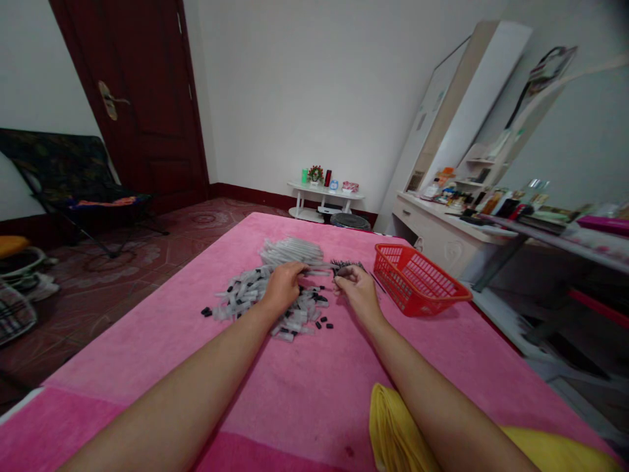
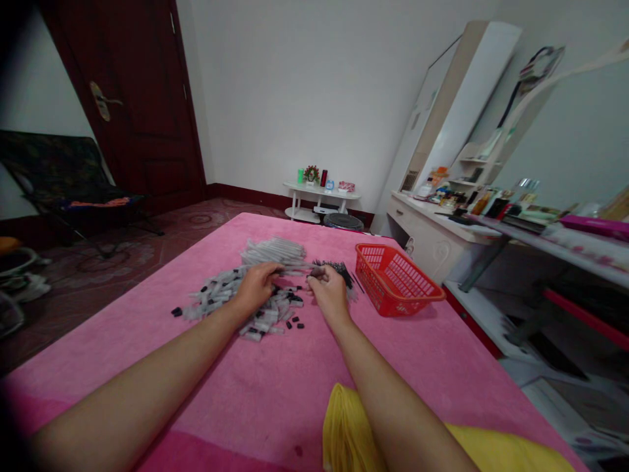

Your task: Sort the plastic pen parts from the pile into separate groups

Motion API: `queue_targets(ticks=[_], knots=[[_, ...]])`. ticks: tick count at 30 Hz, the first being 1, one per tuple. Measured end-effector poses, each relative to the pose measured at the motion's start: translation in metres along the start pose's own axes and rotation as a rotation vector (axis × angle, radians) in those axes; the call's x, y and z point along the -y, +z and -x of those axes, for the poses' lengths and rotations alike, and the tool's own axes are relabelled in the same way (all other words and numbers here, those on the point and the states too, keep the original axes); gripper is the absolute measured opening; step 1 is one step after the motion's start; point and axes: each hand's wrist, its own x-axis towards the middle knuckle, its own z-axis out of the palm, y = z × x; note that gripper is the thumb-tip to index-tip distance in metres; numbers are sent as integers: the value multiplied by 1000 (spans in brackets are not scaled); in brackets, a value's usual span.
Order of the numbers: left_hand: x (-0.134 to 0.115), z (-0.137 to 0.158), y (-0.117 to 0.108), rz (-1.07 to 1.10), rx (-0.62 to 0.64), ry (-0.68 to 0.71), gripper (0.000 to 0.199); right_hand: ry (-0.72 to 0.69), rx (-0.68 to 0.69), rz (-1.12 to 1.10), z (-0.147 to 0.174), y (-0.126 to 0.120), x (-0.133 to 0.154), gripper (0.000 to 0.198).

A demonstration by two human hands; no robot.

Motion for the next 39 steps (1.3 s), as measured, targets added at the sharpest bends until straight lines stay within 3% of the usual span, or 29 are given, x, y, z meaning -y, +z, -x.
queue_targets(ticks=[33,39], knots=[[-5,2,-1,5,36,31,33,-179,22,158,-2,0,-14,11],[-6,2,-2,-19,38,57,34,-125,44,294,0,-5,-16,23]])
